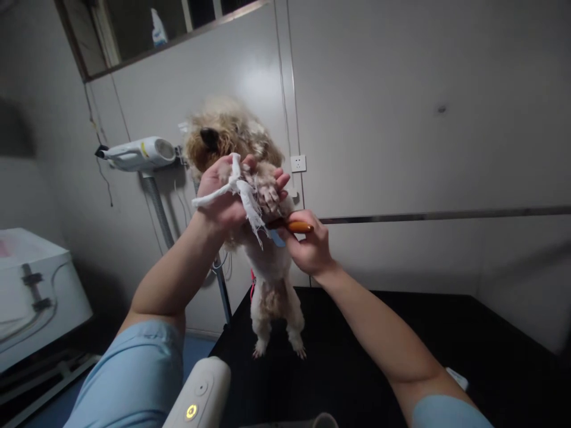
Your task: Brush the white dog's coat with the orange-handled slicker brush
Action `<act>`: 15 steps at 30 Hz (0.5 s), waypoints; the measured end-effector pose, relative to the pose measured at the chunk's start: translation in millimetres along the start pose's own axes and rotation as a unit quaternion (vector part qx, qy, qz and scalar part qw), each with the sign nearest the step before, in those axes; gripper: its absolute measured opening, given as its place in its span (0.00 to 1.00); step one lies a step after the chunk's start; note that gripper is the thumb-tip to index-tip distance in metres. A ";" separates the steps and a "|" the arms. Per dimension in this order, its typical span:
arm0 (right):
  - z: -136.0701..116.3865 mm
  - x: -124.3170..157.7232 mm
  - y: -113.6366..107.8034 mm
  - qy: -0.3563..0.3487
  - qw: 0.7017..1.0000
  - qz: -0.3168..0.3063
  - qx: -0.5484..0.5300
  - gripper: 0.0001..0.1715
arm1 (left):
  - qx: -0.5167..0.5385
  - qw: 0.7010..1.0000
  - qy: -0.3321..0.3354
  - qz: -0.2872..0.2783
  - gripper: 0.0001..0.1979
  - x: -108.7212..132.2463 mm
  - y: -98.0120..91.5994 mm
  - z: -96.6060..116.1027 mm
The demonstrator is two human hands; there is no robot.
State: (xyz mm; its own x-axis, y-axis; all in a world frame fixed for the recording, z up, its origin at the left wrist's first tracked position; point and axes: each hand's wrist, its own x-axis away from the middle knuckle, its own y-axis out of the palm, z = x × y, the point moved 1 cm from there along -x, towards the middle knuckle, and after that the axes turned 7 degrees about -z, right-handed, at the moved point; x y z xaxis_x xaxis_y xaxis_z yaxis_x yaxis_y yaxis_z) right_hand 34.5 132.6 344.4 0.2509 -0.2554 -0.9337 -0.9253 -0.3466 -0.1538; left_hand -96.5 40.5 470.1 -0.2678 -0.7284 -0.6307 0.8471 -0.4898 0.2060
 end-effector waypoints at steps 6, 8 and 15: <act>-5.9 13.1 2.8 0.002 0.992 -0.097 0.083 0.06 | 0.007 1.000 0.027 -0.010 0.19 -14.4 6.8 2.4; -3.0 18.6 2.0 -0.031 0.989 -0.081 0.117 0.04 | -0.015 0.999 0.049 -0.016 0.19 -17.4 5.5 1.6; 43.9 61.8 0.3 0.030 0.962 -0.209 0.175 0.07 | -0.131 0.990 0.058 0.017 0.35 -13.5 -24.6 -5.6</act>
State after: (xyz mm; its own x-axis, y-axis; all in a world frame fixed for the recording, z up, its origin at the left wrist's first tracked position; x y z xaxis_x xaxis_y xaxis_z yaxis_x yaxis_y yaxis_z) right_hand 37.3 156.4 272.4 0.6284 -0.2159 -0.7474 -0.7761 -0.1082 -0.6213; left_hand -111.2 65.1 469.4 -0.1946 -0.6746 -0.7120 0.9488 -0.3137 0.0379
